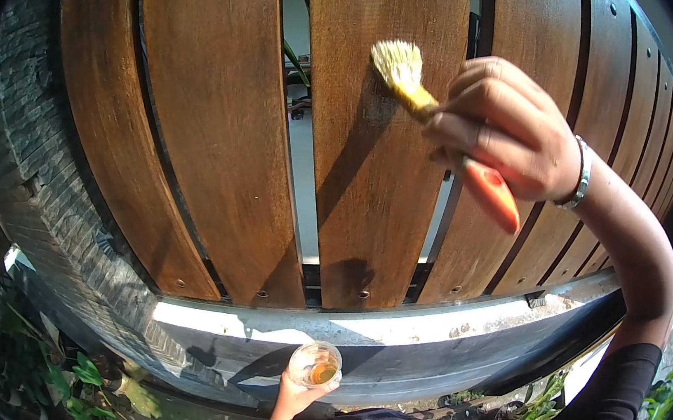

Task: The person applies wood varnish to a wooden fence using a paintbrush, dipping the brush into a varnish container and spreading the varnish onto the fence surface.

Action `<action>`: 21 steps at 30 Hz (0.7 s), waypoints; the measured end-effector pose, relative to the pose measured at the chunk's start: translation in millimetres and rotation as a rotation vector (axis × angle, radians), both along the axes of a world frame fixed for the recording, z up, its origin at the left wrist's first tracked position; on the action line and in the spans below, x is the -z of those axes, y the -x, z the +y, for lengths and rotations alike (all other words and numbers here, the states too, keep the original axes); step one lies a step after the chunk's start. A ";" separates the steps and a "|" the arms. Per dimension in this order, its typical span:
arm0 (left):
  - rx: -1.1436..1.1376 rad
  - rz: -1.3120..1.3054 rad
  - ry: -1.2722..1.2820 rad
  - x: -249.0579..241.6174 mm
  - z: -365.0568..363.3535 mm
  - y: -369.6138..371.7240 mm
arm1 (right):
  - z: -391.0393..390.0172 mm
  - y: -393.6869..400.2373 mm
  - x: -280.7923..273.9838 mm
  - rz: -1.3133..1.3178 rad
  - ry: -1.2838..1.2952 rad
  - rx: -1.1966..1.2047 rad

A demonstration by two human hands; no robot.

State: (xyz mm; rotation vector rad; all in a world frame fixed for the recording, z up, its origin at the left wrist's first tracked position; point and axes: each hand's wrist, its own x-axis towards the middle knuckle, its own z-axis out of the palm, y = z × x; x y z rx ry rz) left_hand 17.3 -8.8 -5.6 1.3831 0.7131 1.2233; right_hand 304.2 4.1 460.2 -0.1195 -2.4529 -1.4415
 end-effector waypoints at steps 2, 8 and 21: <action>-0.013 0.017 -0.038 -1.8 0.0 1.5 | 0.6 5.2 62.3 -0.029 0.215 -0.089; -0.005 0.094 0.008 -11.2 -5.5 3.3 | -1.2 5.0 148.4 -0.008 0.709 -0.067; -0.074 0.022 0.003 -12.8 -7.3 9.3 | 30.6 61.7 -168.2 0.232 -0.368 -0.262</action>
